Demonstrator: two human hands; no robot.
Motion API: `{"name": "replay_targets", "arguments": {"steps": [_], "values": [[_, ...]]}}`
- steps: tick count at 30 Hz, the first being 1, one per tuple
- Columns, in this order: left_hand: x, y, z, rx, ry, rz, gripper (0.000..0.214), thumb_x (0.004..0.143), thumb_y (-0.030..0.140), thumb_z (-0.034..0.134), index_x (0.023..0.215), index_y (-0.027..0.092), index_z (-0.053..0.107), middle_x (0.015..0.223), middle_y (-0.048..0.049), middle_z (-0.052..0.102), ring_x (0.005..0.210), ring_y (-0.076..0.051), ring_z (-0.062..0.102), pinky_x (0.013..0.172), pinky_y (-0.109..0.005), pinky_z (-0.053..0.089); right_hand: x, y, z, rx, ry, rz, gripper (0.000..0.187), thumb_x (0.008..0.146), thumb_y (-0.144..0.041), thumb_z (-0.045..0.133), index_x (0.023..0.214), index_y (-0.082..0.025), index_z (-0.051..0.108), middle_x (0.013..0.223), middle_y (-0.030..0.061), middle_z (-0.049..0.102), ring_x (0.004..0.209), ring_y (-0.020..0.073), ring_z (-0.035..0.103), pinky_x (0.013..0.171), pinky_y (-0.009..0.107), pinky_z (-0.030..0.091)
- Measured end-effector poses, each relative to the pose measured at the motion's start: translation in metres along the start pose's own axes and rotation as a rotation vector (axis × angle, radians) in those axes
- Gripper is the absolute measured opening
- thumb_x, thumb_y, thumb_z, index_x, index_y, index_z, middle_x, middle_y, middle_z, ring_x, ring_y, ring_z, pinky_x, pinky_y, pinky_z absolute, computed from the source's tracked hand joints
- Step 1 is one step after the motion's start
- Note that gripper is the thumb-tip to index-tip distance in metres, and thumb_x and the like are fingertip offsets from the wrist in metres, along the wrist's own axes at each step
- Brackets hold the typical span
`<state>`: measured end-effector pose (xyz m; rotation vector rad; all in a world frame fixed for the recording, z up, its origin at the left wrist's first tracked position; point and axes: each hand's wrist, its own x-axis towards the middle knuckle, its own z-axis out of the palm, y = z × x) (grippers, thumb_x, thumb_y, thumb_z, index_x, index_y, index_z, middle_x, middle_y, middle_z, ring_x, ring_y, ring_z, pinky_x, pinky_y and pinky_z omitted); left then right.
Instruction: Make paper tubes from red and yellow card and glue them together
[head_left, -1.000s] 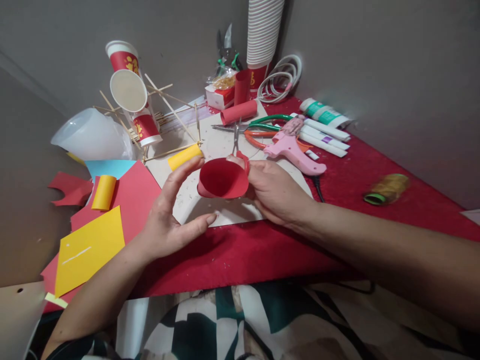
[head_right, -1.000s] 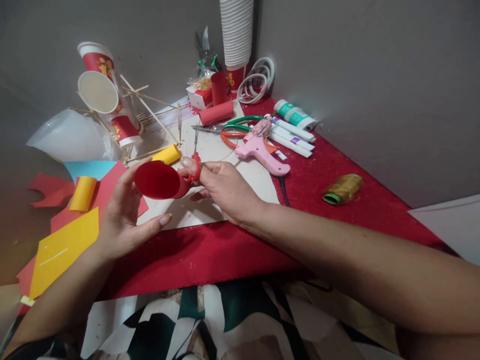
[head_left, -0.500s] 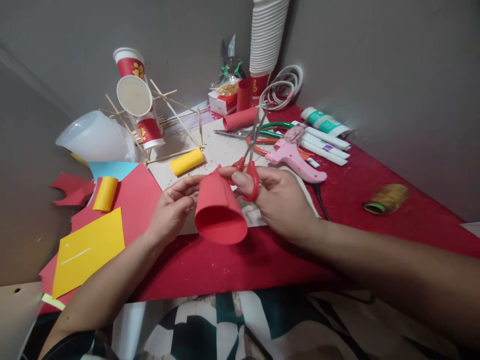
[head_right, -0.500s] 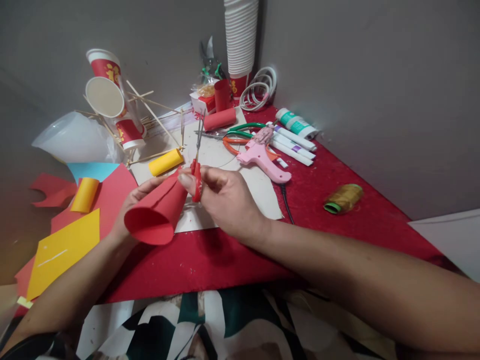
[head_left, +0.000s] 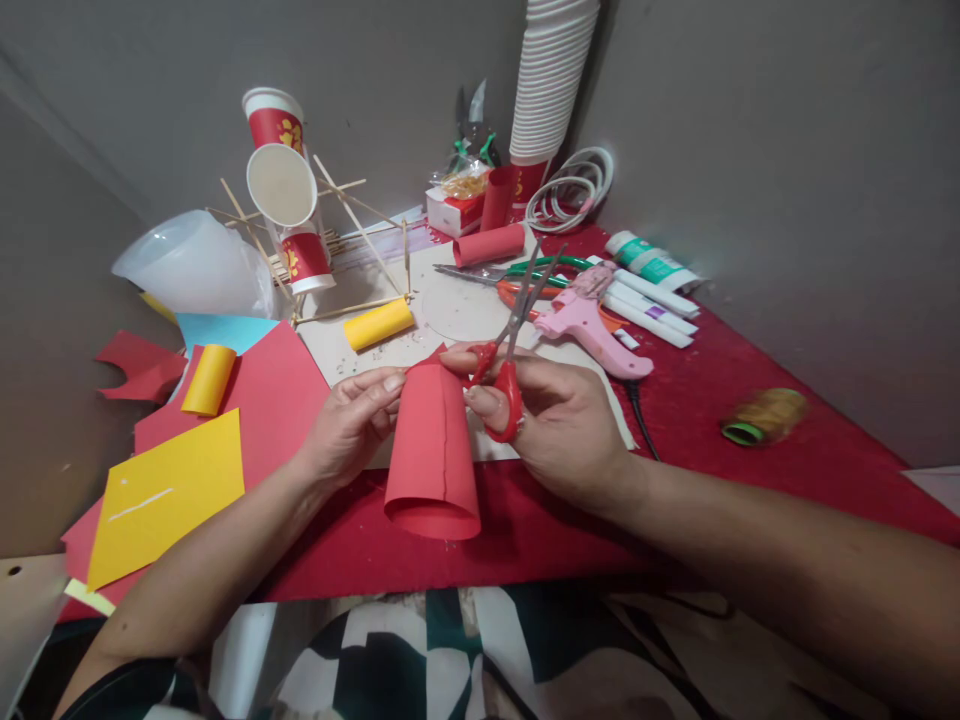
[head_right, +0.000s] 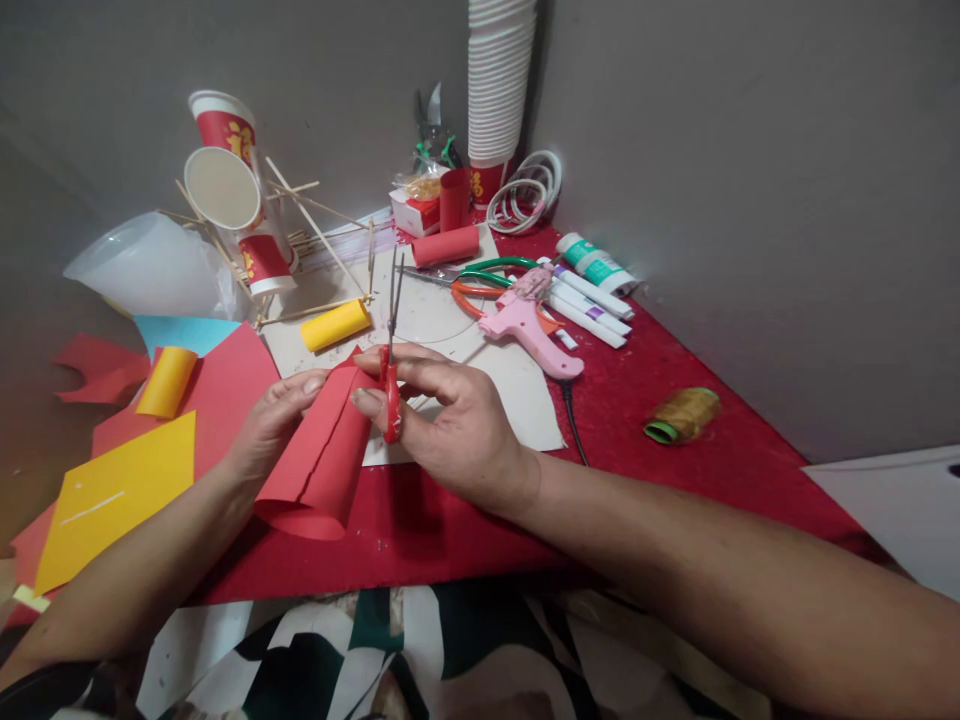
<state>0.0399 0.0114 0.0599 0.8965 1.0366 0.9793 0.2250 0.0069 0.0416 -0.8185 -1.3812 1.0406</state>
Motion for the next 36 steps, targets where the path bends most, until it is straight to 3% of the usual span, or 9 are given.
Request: {"name": "replay_targets", "arguments": {"steps": [3,5,8,12,17,21,27,36], "values": [[-0.002,0.000,0.000,-0.009,0.039,0.025,0.041,0.066,0.038,0.089,0.056,0.015,0.056,0.051,0.0066,0.044,0.049,-0.005,0.041,0.050,-0.019,0.037,0.000,0.000,0.000,0.020,0.000,0.002,0.024,0.077,-0.049,0.082,0.085,-0.027,0.080,0.103,0.0055,0.078,0.102,0.0248,0.073,0.099,0.044,0.057],[-0.002,-0.001,0.000,-0.021,0.036,0.028,0.040,0.067,0.037,0.088,0.055,0.015,0.057,0.050,0.0070,0.043,0.048,-0.005,0.041,0.050,-0.019,0.038,0.000,0.001,0.000,0.019,0.000,0.008,0.023,0.076,-0.050,0.082,0.085,-0.028,0.080,0.104,0.0048,0.078,0.103,0.0252,0.073,0.100,0.045,0.057],[-0.001,-0.001,0.000,-0.052,-0.016,0.021,0.029,0.066,0.038,0.089,0.069,0.015,0.070,0.055,0.0037,0.057,0.058,-0.009,0.056,0.058,-0.021,0.045,0.000,0.002,0.001,-0.004,-0.007,0.012,0.025,0.077,-0.052,0.080,0.085,-0.028,0.080,0.105,0.0044,0.079,0.104,0.0256,0.072,0.101,0.046,0.056],[0.002,-0.005,-0.004,-0.093,-0.055,-0.015,0.036,0.067,0.040,0.089,0.089,0.015,0.078,0.082,-0.0040,0.076,0.076,-0.015,0.068,0.071,-0.024,0.053,-0.001,0.001,0.001,-0.013,-0.004,0.024,0.021,0.078,-0.047,0.081,0.086,-0.027,0.079,0.105,0.0046,0.079,0.104,0.0243,0.072,0.100,0.041,0.056],[0.006,-0.010,-0.010,-0.181,-0.062,-0.044,0.029,0.068,0.037,0.088,0.087,0.017,0.079,0.084,-0.0035,0.078,0.075,-0.013,0.071,0.068,-0.021,0.057,0.002,0.002,0.000,0.059,0.019,0.183,0.033,0.075,-0.058,0.080,0.083,-0.025,0.077,0.096,0.0050,0.078,0.099,0.0257,0.072,0.094,0.042,0.057],[0.008,-0.012,-0.011,-0.202,-0.139,-0.022,0.028,0.069,0.035,0.087,0.088,0.016,0.080,0.085,-0.0054,0.080,0.079,-0.017,0.076,0.072,-0.024,0.062,0.008,0.012,-0.002,0.278,0.027,0.324,0.035,0.074,-0.061,0.078,0.078,-0.026,0.073,0.081,0.0026,0.074,0.092,0.0247,0.071,0.080,0.038,0.059],[0.006,-0.013,-0.010,-0.126,-0.122,0.035,0.024,0.071,0.028,0.084,0.090,0.014,0.080,0.083,-0.0087,0.080,0.080,-0.019,0.078,0.074,-0.025,0.061,0.012,0.019,-0.003,0.384,-0.021,0.405,0.040,0.066,-0.064,0.079,0.067,-0.026,0.065,0.073,0.0023,0.067,0.089,0.0241,0.068,0.071,0.036,0.059],[0.006,-0.014,-0.011,-0.127,-0.052,0.071,0.031,0.073,0.031,0.084,0.099,0.016,0.078,0.086,-0.0060,0.079,0.081,-0.016,0.075,0.077,-0.026,0.061,0.014,0.012,0.003,0.421,0.083,0.443,0.030,0.067,-0.050,0.082,0.069,-0.025,0.065,0.067,-0.0015,0.062,0.064,0.0151,0.058,0.063,0.030,0.056]]}}
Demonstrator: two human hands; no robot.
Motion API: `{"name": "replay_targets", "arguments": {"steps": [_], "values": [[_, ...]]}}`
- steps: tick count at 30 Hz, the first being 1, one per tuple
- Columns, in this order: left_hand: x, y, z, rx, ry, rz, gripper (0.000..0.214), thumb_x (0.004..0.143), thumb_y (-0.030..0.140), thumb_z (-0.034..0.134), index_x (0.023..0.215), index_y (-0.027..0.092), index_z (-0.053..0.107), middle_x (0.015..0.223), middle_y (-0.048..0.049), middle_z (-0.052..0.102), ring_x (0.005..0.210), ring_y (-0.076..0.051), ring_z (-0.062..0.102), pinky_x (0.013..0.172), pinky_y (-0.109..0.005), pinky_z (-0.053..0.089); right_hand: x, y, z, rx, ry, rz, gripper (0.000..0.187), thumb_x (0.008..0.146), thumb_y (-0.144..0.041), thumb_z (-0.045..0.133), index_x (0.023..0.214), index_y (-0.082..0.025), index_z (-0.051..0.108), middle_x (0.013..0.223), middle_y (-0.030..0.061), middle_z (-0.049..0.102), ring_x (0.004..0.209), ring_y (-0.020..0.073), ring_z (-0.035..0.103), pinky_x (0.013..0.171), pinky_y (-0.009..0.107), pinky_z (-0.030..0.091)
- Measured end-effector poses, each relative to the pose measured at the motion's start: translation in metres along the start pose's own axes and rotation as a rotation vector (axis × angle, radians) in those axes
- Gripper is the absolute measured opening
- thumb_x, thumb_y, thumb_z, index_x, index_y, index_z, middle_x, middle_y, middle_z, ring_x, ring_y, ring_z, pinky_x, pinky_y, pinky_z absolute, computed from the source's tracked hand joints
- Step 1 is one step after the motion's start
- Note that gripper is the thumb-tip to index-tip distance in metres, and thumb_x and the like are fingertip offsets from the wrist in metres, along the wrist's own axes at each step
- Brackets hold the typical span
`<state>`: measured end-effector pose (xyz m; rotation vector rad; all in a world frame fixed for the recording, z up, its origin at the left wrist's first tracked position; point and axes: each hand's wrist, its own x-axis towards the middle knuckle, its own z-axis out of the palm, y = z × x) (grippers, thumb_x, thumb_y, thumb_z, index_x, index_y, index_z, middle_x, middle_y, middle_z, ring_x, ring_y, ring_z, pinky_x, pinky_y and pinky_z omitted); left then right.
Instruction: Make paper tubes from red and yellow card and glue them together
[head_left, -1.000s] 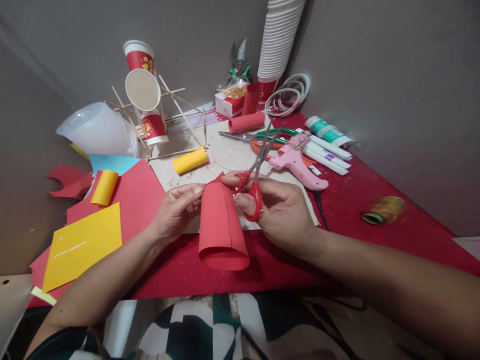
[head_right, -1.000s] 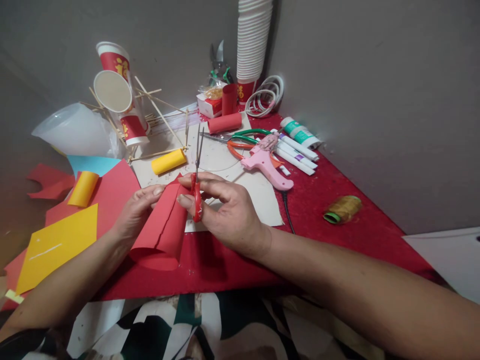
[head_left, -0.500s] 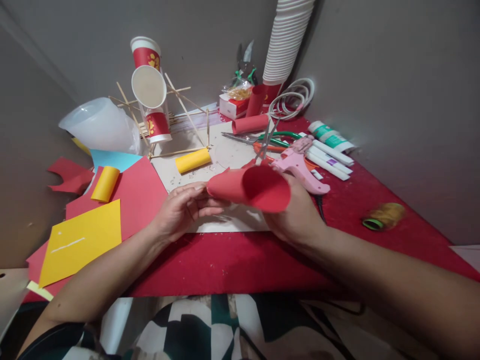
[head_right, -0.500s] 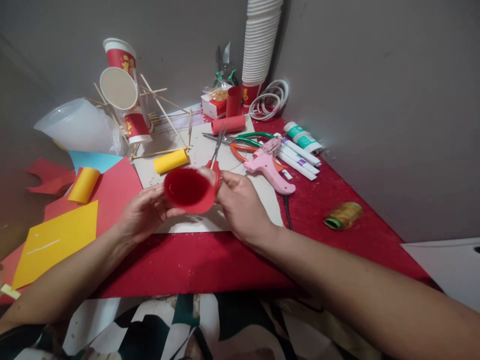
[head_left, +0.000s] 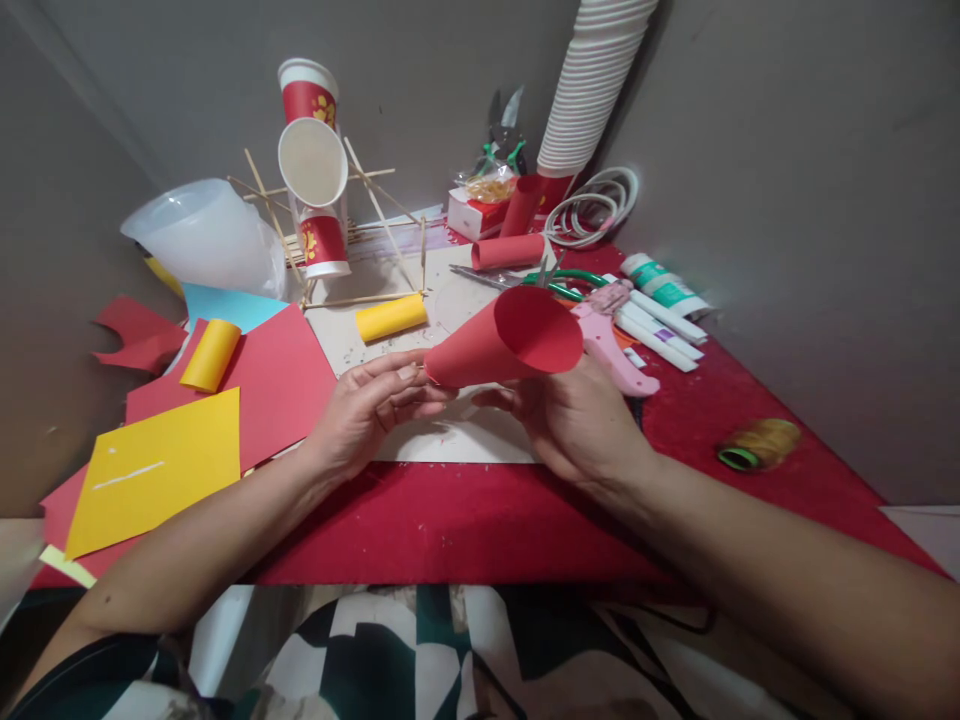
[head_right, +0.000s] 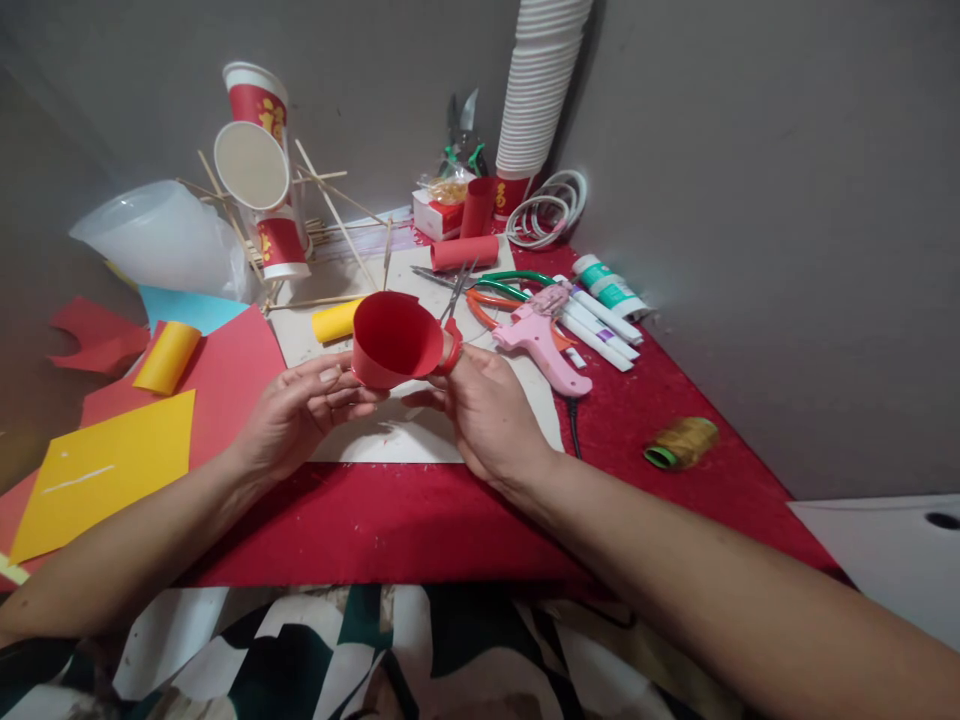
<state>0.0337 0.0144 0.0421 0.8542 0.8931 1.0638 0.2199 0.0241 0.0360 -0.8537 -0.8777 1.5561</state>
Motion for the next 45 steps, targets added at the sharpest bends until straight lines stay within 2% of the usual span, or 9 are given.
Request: {"name": "replay_targets", "arguments": {"steps": [7,13,19,23,28,34,37,41,45], "values": [[-0.001,-0.010,-0.002,0.157,-0.048,0.105,0.086,0.068,0.023,0.090,0.144,0.032,0.049,0.133,-0.0070,0.065,0.109,-0.020,0.069,0.090,-0.031,0.058,0.000,0.002,-0.002,0.071,-0.005,-0.005,0.025,0.068,-0.039,0.083,0.067,-0.024,0.064,0.058,-0.0056,0.055,0.058,0.0124,0.054,0.070,0.032,0.058],[0.000,-0.022,0.000,0.465,0.027,0.338,0.107,0.068,0.031,0.091,0.152,0.042,0.027,0.158,-0.0099,0.038,0.123,-0.026,0.062,0.106,-0.048,0.054,-0.001,0.009,0.004,0.073,0.033,-0.046,0.033,0.067,-0.045,0.086,0.063,-0.021,0.064,0.061,-0.0026,0.062,0.068,0.0158,0.065,0.072,0.032,0.060],[0.005,-0.026,0.008,0.620,0.084,0.511,0.076,0.073,0.037,0.087,0.136,0.030,0.046,0.142,-0.0112,0.055,0.120,-0.026,0.064,0.103,-0.045,0.057,-0.001,0.013,0.008,0.020,-0.015,-0.023,0.041,0.068,-0.060,0.083,0.074,-0.021,0.072,0.078,0.0035,0.074,0.082,0.0206,0.070,0.067,0.030,0.058],[0.004,-0.022,0.011,0.728,0.135,0.610,0.072,0.074,0.042,0.086,0.133,0.026,0.048,0.131,-0.0119,0.062,0.111,-0.025,0.068,0.097,-0.045,0.060,-0.002,0.014,0.006,-0.031,-0.042,-0.037,0.043,0.071,-0.063,0.080,0.073,-0.021,0.072,0.080,0.0030,0.074,0.076,0.0179,0.067,0.065,0.029,0.056],[0.004,-0.021,0.007,0.956,0.249,0.782,0.061,0.074,0.044,0.086,0.124,0.023,0.058,0.125,-0.0111,0.065,0.120,-0.029,0.064,0.107,-0.051,0.052,-0.004,0.016,0.004,-0.140,-0.061,-0.083,0.047,0.076,-0.066,0.076,0.080,-0.020,0.075,0.078,0.0018,0.072,0.069,0.0134,0.062,0.070,0.027,0.054],[0.004,-0.025,0.002,0.841,0.220,0.702,0.043,0.081,0.040,0.080,0.115,0.021,0.063,0.105,-0.0056,0.072,0.099,-0.021,0.071,0.101,-0.043,0.055,-0.003,0.016,0.004,-0.167,-0.132,-0.105,0.043,0.078,-0.062,0.076,0.084,-0.019,0.077,0.077,0.0009,0.070,0.069,0.0114,0.059,0.069,0.024,0.054],[0.003,-0.021,0.001,0.794,0.260,0.671,0.043,0.078,0.040,0.082,0.112,0.020,0.064,0.107,-0.0071,0.072,0.095,-0.020,0.071,0.094,-0.038,0.058,-0.003,0.010,0.003,-0.203,-0.155,-0.093,0.047,0.077,-0.064,0.076,0.085,-0.018,0.076,0.077,0.0011,0.069,0.068,0.0108,0.058,0.067,0.024,0.054],[0.000,-0.008,-0.002,0.774,0.335,0.772,0.049,0.077,0.043,0.083,0.115,0.020,0.063,0.131,-0.0122,0.064,0.122,-0.026,0.064,0.101,-0.037,0.055,-0.005,0.004,0.001,-0.218,-0.113,-0.122,0.053,0.077,-0.068,0.074,0.090,-0.017,0.074,0.087,0.0037,0.072,0.075,0.0121,0.062,0.067,0.023,0.053],[-0.004,0.003,-0.007,0.823,0.341,0.889,0.041,0.083,0.044,0.079,0.115,0.021,0.065,0.133,-0.0130,0.063,0.137,-0.030,0.054,0.116,-0.046,0.044,-0.009,0.001,0.000,-0.322,-0.133,-0.169,0.048,0.080,-0.064,0.073,0.086,-0.016,0.073,0.082,0.0039,0.071,0.075,0.0135,0.063,0.066,0.023,0.052]]}}
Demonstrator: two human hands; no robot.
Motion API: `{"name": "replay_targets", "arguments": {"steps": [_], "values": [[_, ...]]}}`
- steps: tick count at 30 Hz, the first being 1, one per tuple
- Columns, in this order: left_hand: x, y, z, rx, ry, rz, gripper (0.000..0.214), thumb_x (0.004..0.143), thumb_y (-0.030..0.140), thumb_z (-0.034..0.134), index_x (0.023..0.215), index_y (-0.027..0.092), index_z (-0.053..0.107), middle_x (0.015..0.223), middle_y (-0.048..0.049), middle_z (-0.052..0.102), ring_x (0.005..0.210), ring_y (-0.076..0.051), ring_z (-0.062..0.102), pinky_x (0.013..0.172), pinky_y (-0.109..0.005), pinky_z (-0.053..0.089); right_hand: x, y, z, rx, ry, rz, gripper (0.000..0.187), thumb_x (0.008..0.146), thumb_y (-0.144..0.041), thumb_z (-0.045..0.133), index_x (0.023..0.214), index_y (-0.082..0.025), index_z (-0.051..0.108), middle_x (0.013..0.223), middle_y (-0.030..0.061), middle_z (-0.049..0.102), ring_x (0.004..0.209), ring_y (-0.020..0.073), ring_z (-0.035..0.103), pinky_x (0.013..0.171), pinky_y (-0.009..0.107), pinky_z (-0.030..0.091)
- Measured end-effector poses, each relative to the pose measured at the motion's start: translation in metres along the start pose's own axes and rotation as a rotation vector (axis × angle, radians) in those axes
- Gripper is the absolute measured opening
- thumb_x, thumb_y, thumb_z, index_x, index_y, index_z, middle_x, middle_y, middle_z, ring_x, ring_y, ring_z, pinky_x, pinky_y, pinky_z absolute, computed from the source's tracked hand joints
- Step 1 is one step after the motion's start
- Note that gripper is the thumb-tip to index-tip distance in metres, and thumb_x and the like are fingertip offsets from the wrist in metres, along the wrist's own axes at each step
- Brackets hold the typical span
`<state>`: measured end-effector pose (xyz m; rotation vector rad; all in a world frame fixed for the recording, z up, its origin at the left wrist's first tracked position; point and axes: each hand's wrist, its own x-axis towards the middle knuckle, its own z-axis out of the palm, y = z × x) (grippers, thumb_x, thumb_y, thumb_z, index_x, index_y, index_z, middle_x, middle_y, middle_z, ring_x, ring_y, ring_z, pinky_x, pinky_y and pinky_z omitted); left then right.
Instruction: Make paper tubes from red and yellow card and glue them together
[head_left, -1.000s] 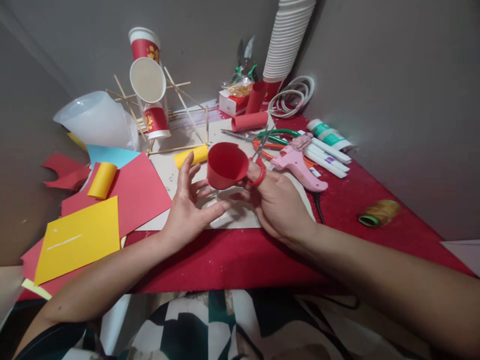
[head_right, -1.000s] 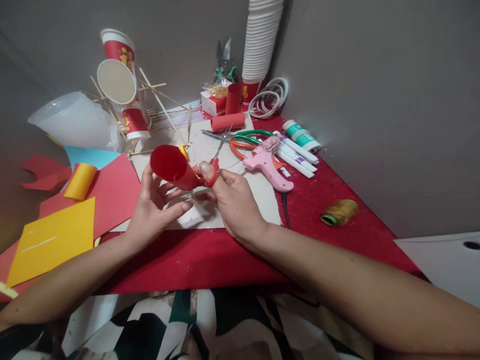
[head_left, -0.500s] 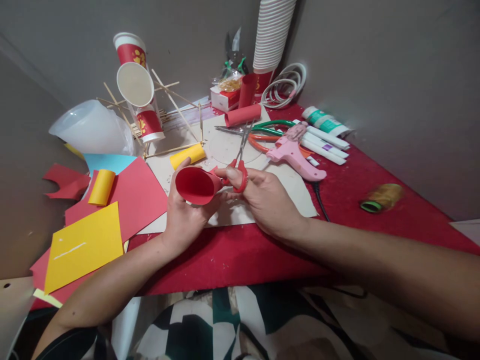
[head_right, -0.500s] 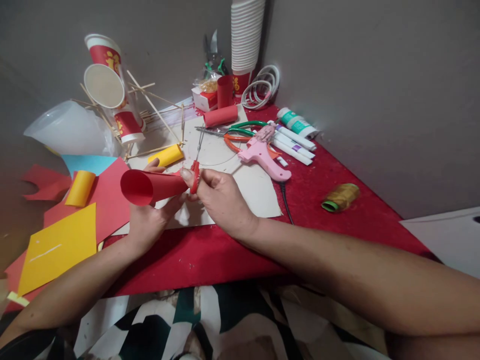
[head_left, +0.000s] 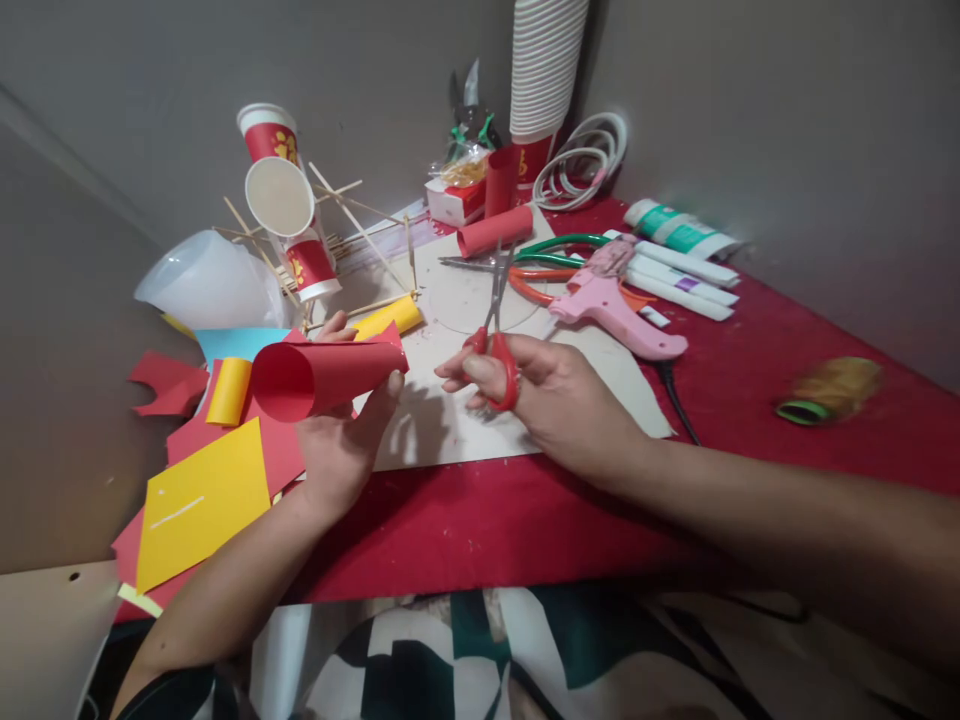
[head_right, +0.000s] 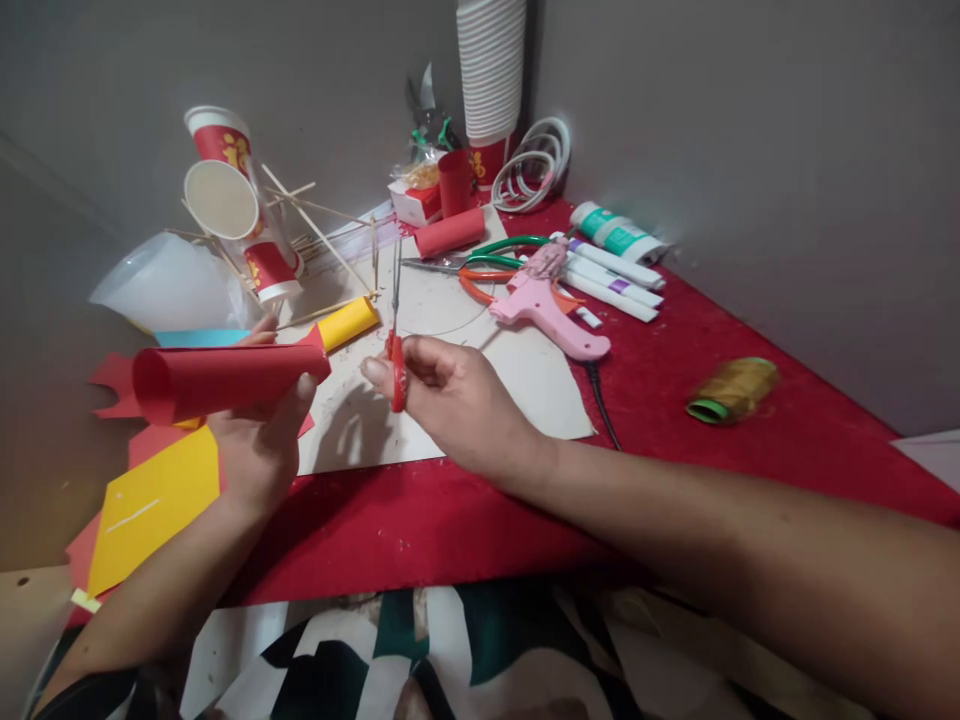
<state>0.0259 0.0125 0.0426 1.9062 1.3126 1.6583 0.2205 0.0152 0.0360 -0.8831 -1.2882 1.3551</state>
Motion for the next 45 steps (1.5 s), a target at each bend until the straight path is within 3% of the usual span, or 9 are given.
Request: {"name": "replay_targets", "arguments": {"steps": [8,14,20,25,32,45], "values": [[0.006,0.005,-0.018,0.222,-0.017,0.230,0.049,0.088,0.037,0.074,0.133,0.027,0.057,0.140,-0.0100,0.059,0.140,-0.032,0.051,0.120,-0.055,0.039,-0.006,-0.001,0.005,-0.175,-0.139,-0.078,0.023,0.080,-0.040,0.072,0.084,-0.018,0.069,0.086,0.0039,0.073,0.079,0.0156,0.066,0.070,0.025,0.053],[0.001,0.018,-0.032,0.336,-0.122,0.370,0.058,0.087,0.034,0.074,0.140,0.030,0.051,0.145,-0.0072,0.056,0.143,-0.029,0.049,0.121,-0.052,0.037,-0.008,0.008,0.001,-0.367,-0.274,-0.067,0.029,0.083,-0.040,0.065,0.066,-0.019,0.053,0.054,-0.0049,0.050,0.051,0.0084,0.041,0.050,0.022,0.034],[-0.018,0.015,-0.043,0.414,-0.102,0.368,0.060,0.084,0.037,0.077,0.137,0.031,0.051,0.144,-0.0080,0.055,0.143,-0.030,0.049,0.122,-0.054,0.035,-0.009,0.002,0.000,-0.566,-0.351,-0.078,0.036,0.083,-0.040,0.065,0.061,-0.021,0.043,0.049,-0.0077,0.039,0.047,0.0072,0.031,0.050,0.023,0.026],[-0.023,0.010,-0.044,0.422,-0.113,0.344,0.056,0.083,0.033,0.078,0.133,0.027,0.053,0.137,-0.0086,0.058,0.140,-0.029,0.052,0.118,-0.049,0.040,-0.007,-0.002,0.004,-0.706,-0.458,0.003,0.034,0.084,-0.040,0.064,0.063,-0.021,0.044,0.049,-0.0074,0.039,0.047,0.0081,0.032,0.053,0.025,0.024],[-0.023,0.013,-0.042,0.407,-0.135,0.317,0.054,0.082,0.034,0.080,0.129,0.028,0.055,0.137,-0.0077,0.059,0.137,-0.029,0.054,0.114,-0.048,0.044,-0.005,0.001,0.007,-0.796,-0.474,0.067,0.036,0.083,-0.046,0.063,0.064,-0.022,0.044,0.048,-0.0059,0.041,0.047,0.0094,0.035,0.054,0.027,0.022],[-0.028,0.008,-0.040,0.381,-0.129,0.306,0.057,0.079,0.038,0.082,0.129,0.030,0.056,0.137,-0.0062,0.059,0.132,-0.029,0.058,0.113,-0.050,0.044,-0.007,0.004,0.006,-0.825,-0.453,0.023,0.027,0.081,-0.044,0.061,0.069,-0.021,0.053,0.052,-0.0030,0.050,0.049,0.0107,0.041,0.053,0.027,0.023]]}}
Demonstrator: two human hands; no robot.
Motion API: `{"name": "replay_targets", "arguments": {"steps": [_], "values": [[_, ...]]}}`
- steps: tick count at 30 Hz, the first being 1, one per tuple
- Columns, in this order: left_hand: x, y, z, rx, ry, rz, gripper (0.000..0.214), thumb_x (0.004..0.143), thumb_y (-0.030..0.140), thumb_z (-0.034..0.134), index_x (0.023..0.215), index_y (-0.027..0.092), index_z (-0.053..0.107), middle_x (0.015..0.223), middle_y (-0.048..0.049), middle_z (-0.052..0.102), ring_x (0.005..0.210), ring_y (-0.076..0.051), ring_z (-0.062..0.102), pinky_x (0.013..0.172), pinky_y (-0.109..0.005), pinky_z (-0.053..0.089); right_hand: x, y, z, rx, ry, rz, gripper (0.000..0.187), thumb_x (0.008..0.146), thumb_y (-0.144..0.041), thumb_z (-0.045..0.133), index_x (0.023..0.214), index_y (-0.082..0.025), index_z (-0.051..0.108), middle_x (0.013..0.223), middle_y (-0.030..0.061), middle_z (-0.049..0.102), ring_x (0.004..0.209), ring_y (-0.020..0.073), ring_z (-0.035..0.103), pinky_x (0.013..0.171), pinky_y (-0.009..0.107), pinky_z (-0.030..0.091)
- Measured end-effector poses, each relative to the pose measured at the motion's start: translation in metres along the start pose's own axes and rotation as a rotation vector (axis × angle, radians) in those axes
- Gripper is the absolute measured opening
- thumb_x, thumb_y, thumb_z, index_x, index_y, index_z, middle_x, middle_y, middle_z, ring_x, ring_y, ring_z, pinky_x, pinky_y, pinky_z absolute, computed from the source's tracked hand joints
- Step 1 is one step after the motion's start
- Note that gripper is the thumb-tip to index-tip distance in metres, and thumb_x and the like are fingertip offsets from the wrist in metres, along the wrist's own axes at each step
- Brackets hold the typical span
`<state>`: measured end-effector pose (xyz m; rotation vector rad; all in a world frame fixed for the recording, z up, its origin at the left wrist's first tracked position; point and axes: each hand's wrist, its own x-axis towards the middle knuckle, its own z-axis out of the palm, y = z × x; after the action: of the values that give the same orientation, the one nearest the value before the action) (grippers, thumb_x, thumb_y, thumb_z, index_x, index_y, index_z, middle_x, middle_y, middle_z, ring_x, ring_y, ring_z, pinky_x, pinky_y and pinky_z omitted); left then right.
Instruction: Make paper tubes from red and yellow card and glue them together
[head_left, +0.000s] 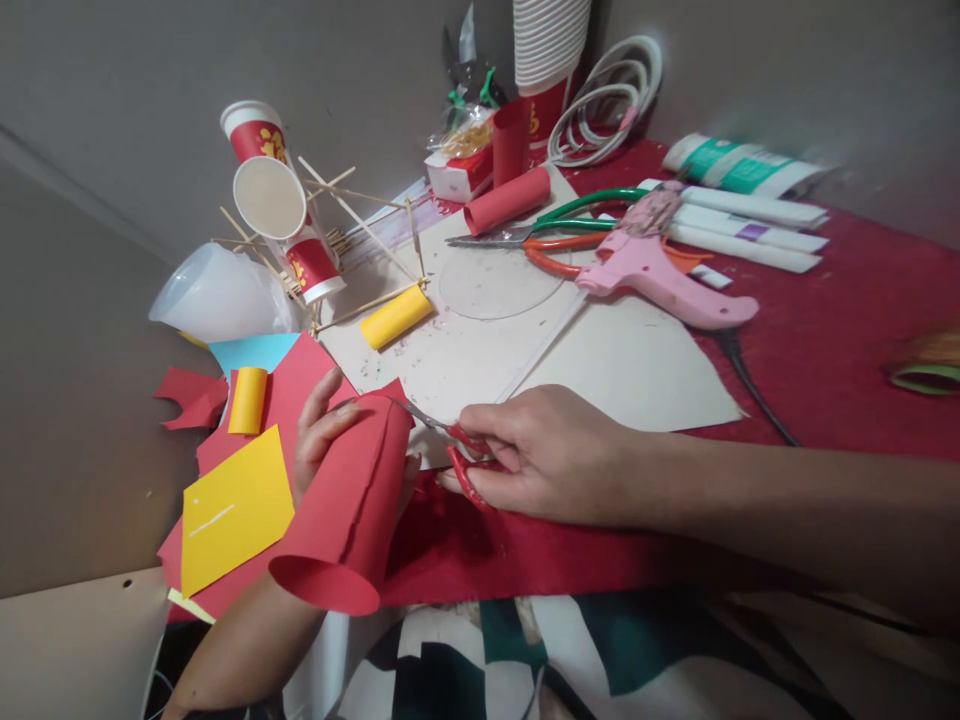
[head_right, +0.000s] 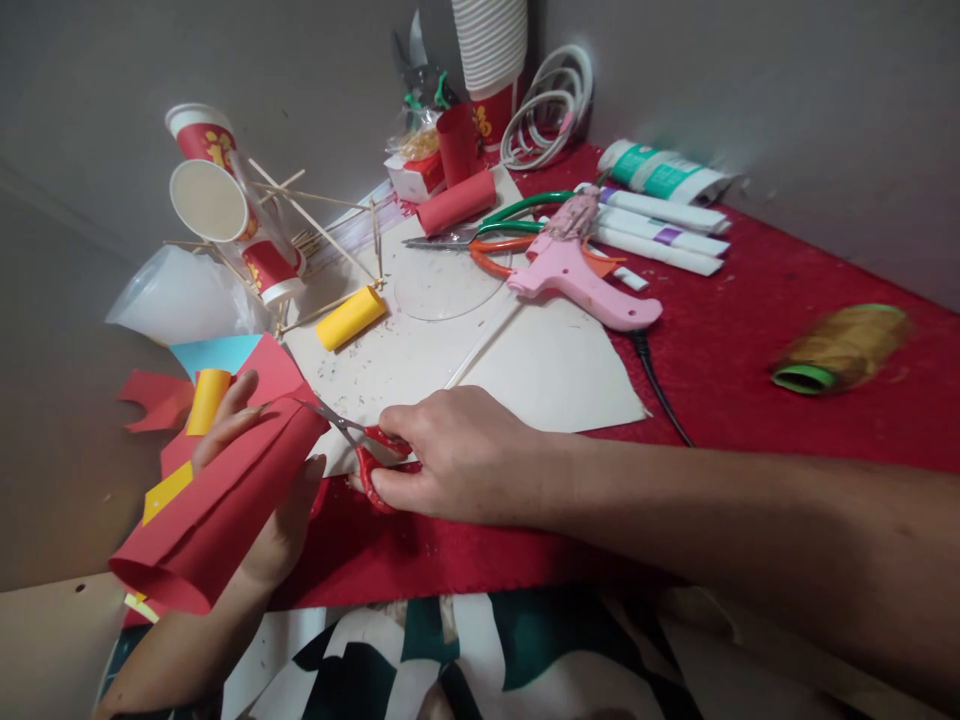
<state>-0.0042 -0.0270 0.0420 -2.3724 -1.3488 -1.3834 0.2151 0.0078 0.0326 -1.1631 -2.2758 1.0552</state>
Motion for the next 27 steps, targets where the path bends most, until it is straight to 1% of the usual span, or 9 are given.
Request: {"name": "replay_targets", "arguments": {"steps": [3,8,11,15,19,23,27], "values": [[-0.0004,-0.0005,-0.0001,0.000,-0.005,-0.002,0.056,0.080,0.038,0.081,0.129,0.031,0.056,0.140,-0.0063,0.059,0.132,-0.030,0.058,0.114,-0.052,0.043,0.0001,0.0008,0.0002,0.008,0.011,-0.012,0.028,0.081,-0.045,0.060,0.069,-0.021,0.053,0.052,-0.0028,0.051,0.049,0.0106,0.041,0.053,0.027,0.023],[0.0008,0.0012,0.0005,0.005,-0.010,-0.001,0.055,0.080,0.035,0.081,0.129,0.030,0.056,0.140,-0.0060,0.058,0.133,-0.028,0.057,0.115,-0.050,0.042,-0.0002,0.0020,0.0008,0.028,0.024,-0.023,0.029,0.081,-0.046,0.058,0.068,-0.021,0.053,0.052,-0.0028,0.051,0.049,0.0103,0.039,0.053,0.026,0.023],[0.0013,0.0012,0.0010,0.008,-0.002,0.017,0.055,0.080,0.035,0.081,0.128,0.030,0.056,0.136,-0.0053,0.060,0.134,-0.029,0.057,0.116,-0.051,0.041,0.0000,0.0023,0.0010,0.037,0.025,-0.026,0.030,0.082,-0.046,0.057,0.066,-0.021,0.052,0.053,-0.0026,0.051,0.049,0.0099,0.039,0.053,0.026,0.023],[0.0016,-0.0006,0.0006,0.037,-0.029,0.010,0.053,0.082,0.036,0.079,0.129,0.030,0.055,0.129,-0.0050,0.061,0.136,-0.032,0.055,0.114,-0.054,0.044,0.0005,0.0020,0.0003,0.027,0.032,-0.021,0.032,0.082,-0.046,0.058,0.064,-0.021,0.051,0.053,-0.0022,0.051,0.049,0.0098,0.039,0.053,0.026,0.023],[0.0024,-0.0022,-0.0006,0.041,-0.041,0.006,0.055,0.081,0.039,0.078,0.130,0.032,0.054,0.133,-0.0054,0.059,0.135,-0.032,0.056,0.113,-0.055,0.045,0.0002,0.0019,-0.0007,0.052,0.022,-0.018,0.031,0.081,-0.045,0.060,0.064,-0.021,0.053,0.052,-0.0033,0.048,0.049,0.0095,0.036,0.052,0.026,0.025],[0.0036,-0.0006,-0.0021,0.054,-0.054,-0.014,0.052,0.082,0.040,0.078,0.128,0.031,0.055,0.135,-0.0060,0.060,0.138,-0.032,0.054,0.116,-0.056,0.043,-0.0004,0.0035,-0.0010,0.066,0.001,-0.014,0.031,0.082,-0.044,0.059,0.064,-0.021,0.052,0.052,-0.0039,0.047,0.049,0.0092,0.035,0.052,0.026,0.024],[0.0039,-0.0006,-0.0029,0.034,-0.046,0.032,0.055,0.083,0.037,0.077,0.132,0.029,0.055,0.137,-0.0067,0.059,0.138,-0.030,0.053,0.118,-0.055,0.040,-0.0003,0.0062,0.0004,0.076,0.006,-0.053,0.031,0.084,-0.042,0.057,0.063,-0.021,0.050,0.052,-0.0050,0.043,0.049,0.0086,0.031,0.052,0.026,0.022]]}}
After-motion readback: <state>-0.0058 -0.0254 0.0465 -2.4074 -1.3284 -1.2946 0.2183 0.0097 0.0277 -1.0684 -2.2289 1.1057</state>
